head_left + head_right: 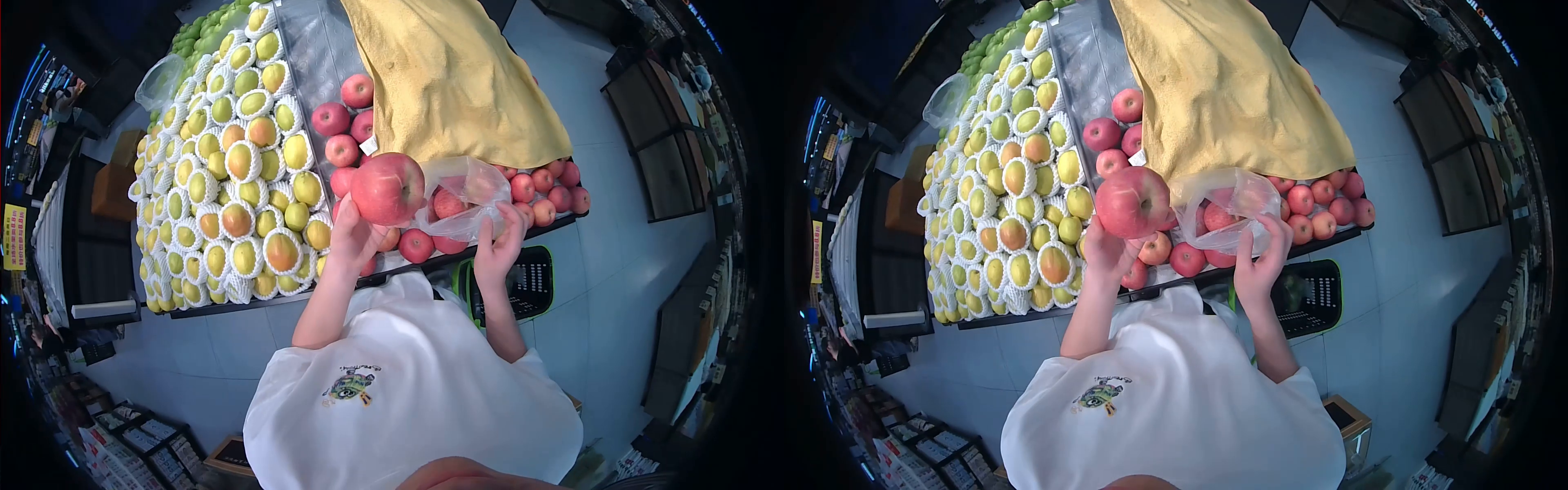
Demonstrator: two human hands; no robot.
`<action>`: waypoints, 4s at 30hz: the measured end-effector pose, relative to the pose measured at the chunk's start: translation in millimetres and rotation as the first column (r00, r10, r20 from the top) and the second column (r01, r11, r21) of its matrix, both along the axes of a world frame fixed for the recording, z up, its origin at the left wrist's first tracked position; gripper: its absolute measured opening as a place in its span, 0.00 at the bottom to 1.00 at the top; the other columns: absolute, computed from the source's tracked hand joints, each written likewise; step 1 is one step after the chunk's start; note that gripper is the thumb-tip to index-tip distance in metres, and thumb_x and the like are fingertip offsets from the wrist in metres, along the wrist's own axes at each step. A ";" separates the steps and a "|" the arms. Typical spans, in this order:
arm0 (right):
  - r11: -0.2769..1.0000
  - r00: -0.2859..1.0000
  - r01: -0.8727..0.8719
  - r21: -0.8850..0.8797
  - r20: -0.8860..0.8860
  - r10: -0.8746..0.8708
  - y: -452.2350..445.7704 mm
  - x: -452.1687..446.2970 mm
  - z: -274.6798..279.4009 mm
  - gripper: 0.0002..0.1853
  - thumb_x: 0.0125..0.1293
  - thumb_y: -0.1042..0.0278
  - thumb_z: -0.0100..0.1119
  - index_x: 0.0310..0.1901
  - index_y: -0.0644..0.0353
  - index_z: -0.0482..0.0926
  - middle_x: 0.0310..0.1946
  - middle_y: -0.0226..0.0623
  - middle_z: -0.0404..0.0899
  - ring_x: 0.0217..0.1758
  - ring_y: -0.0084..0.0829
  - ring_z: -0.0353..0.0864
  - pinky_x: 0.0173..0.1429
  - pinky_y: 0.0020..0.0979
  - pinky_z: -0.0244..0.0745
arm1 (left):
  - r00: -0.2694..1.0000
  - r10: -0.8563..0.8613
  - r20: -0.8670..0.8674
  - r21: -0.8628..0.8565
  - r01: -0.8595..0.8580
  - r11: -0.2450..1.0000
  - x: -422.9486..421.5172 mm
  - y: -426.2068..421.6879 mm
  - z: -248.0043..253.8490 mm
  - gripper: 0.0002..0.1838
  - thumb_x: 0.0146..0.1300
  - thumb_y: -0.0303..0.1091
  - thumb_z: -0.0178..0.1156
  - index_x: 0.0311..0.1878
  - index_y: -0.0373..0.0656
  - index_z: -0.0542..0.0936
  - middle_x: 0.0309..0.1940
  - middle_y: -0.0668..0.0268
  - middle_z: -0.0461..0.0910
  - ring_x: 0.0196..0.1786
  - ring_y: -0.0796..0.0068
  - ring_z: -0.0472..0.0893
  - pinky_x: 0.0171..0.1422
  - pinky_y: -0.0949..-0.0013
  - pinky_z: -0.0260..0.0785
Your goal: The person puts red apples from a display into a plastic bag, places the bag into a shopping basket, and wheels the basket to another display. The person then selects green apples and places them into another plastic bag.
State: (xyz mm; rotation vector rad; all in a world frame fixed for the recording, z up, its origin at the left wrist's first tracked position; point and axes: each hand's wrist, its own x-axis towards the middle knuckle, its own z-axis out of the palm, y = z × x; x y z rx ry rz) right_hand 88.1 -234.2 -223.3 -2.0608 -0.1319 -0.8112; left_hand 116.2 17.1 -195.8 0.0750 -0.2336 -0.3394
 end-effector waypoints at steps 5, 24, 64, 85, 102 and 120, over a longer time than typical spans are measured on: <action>0.440 0.736 -0.367 0.820 -0.034 0.676 47.3 -28.2 26.0 0.32 0.82 0.51 0.48 0.75 0.65 0.56 0.70 0.46 0.63 0.69 0.37 0.71 0.73 0.38 0.68 | 0.906 0.147 0.396 0.820 -0.421 0.388 -27.5 -27.5 -2.4 0.50 0.53 0.39 0.81 0.75 0.31 0.64 0.66 0.52 0.75 0.69 0.61 0.77 0.72 0.57 0.72; 0.869 0.719 -0.341 0.359 -0.497 0.487 6.1 5.2 5.4 0.26 0.71 0.62 0.66 0.67 0.56 0.71 0.58 0.37 0.77 0.55 0.28 0.81 0.45 0.29 0.83 | 0.503 -0.425 0.753 0.265 -0.823 -0.503 121.5 -66.4 -28.4 0.13 0.63 0.40 0.70 0.45 0.44 0.85 0.37 0.59 0.84 0.45 0.58 0.82 0.52 0.57 0.75; 0.961 0.982 -0.167 -0.219 -0.119 0.144 6.2 83.0 -29.6 0.17 0.66 0.72 0.62 0.56 0.62 0.79 0.53 0.47 0.81 0.59 0.49 0.78 0.64 0.44 0.74 | 0.933 0.272 0.237 0.926 -0.301 0.227 112.2 -22.7 -91.1 0.11 0.71 0.30 0.64 0.52 0.36 0.82 0.36 0.67 0.86 0.28 0.84 0.78 0.31 0.77 0.72; 0.947 0.953 -0.300 -0.113 -0.090 0.291 23.8 28.9 -45.8 0.11 0.63 0.78 0.62 0.48 0.63 0.81 0.45 0.45 0.81 0.52 0.49 0.79 0.59 0.44 0.75 | 0.902 0.352 0.248 0.935 -0.319 0.158 91.4 -22.7 -103.7 0.16 0.74 0.38 0.64 0.56 0.37 0.78 0.41 0.68 0.81 0.32 0.83 0.78 0.34 0.78 0.70; 0.959 0.953 -0.285 0.003 -0.111 0.283 27.4 5.1 -52.5 0.09 0.66 0.81 0.63 0.47 0.64 0.83 0.39 0.39 0.82 0.39 0.33 0.83 0.43 0.30 0.78 | 0.925 0.223 0.308 0.948 -0.317 0.004 48.9 5.2 -124.7 0.13 0.75 0.39 0.62 0.51 0.39 0.80 0.40 0.67 0.85 0.34 0.83 0.79 0.35 0.77 0.71; 0.954 0.932 -0.278 0.111 -0.207 0.296 22.4 -5.1 -57.0 0.09 0.65 0.81 0.62 0.46 0.64 0.83 0.39 0.42 0.83 0.42 0.42 0.84 0.47 0.36 0.78 | 0.543 -0.043 0.839 0.123 -0.266 -0.956 152.0 62.4 -57.2 0.34 0.53 0.45 0.74 0.61 0.39 0.75 0.54 0.56 0.80 0.63 0.53 0.72 0.67 0.49 0.63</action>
